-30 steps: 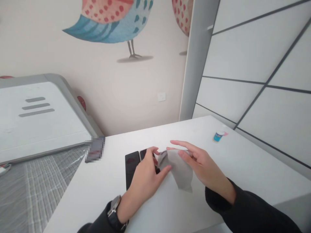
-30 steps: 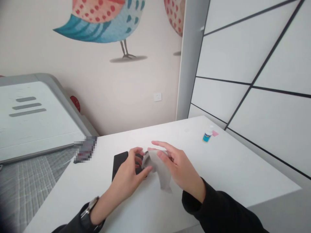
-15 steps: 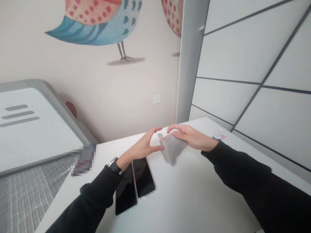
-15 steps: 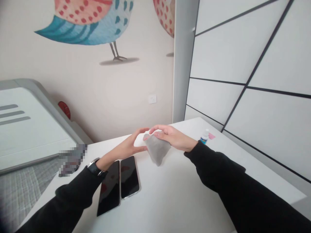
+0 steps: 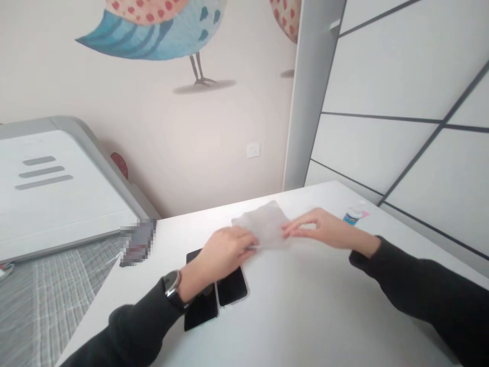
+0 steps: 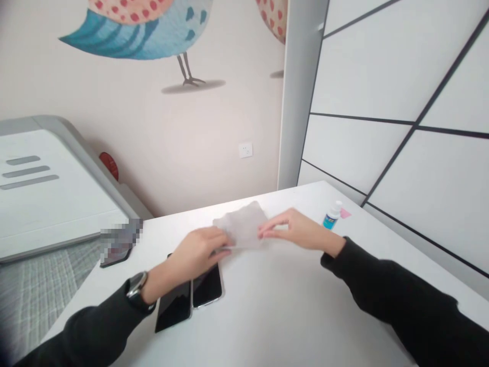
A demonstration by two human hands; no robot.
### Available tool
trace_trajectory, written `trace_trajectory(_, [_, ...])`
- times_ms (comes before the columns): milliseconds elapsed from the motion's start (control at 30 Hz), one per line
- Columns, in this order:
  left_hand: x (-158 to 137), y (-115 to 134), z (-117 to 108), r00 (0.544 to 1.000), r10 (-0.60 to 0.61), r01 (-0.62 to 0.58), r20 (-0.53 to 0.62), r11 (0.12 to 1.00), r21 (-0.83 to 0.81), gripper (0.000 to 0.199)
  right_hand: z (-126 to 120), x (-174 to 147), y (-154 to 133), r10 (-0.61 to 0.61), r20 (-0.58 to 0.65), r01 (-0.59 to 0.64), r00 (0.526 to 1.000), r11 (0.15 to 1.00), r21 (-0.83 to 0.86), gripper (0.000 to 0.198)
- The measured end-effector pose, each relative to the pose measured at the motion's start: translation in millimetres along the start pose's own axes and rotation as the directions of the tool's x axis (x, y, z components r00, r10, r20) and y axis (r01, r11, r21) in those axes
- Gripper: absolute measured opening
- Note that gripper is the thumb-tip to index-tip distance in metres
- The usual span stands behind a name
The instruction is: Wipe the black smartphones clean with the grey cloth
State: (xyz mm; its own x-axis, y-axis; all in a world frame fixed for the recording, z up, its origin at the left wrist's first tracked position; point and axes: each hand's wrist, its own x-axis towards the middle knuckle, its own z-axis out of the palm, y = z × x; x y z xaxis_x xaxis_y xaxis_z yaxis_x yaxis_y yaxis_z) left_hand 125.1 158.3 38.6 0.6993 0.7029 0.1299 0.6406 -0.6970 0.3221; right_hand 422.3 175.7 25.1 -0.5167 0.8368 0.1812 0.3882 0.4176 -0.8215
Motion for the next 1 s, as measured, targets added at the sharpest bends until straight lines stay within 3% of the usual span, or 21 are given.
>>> trace_trajectory(67, [-23.4,9.4,25.1,0.994,0.036,-0.038,0.103,0.999,0.011,0.014,21.5,-27.0,11.0,0.028,0.03,-0.025,0.999,0.996,-0.081,0.034])
trace_trajectory(200, [-54.1,7.1,53.4,0.991,-0.032,0.025,0.129,0.998,0.056,0.055,54.8,-41.7,20.6,0.027,-0.03,-0.033,0.999,0.974,-0.224,0.04])
trace_trajectory(333, [-63.8,-7.1,61.2,0.98,-0.07,0.055,0.187,0.995,0.089,0.068,82.2,-12.1,26.5,-0.068,0.028,0.074,0.997,0.946,-0.315,0.042])
trace_trajectory(400, [-67.6,-10.9,62.4,0.973,-0.09,0.068,0.213,0.992,0.11,0.072,95.9,-0.2,31.5,-0.087,0.074,0.108,0.993,0.925,-0.363,0.054])
trace_trajectory(500, [-75.7,-12.9,62.4,0.961,-0.127,0.094,0.246,0.986,0.141,0.075,113.9,-0.7,37.6,-0.065,0.089,0.098,0.994,0.892,-0.442,0.069])
trace_trajectory(600, [-82.5,-13.2,60.3,0.953,-0.139,0.101,0.269,0.983,0.152,0.073,125.8,-13.6,39.2,-0.029,0.057,0.054,0.998,0.865,-0.5,0.068])
trace_trajectory(800, [-78.6,0.4,46.0,0.945,-0.053,-0.004,0.322,0.985,0.175,0.067,128.5,-16.7,38.2,0.014,-0.082,-0.054,0.997,0.855,-0.515,0.074])
trace_trajectory(933, [-72.4,11.6,34.5,0.874,0.085,-0.136,0.479,0.988,0.071,0.069,108.6,-23.2,38.3,-0.012,-0.207,-0.088,0.978,0.88,-0.466,0.053])
trace_trajectory(1000, [-72.7,11.7,29.6,0.85,0.124,-0.178,0.512,0.982,0.058,0.07,93.6,-39.6,37.9,-0.004,-0.329,-0.148,0.944,0.888,-0.436,0.041])
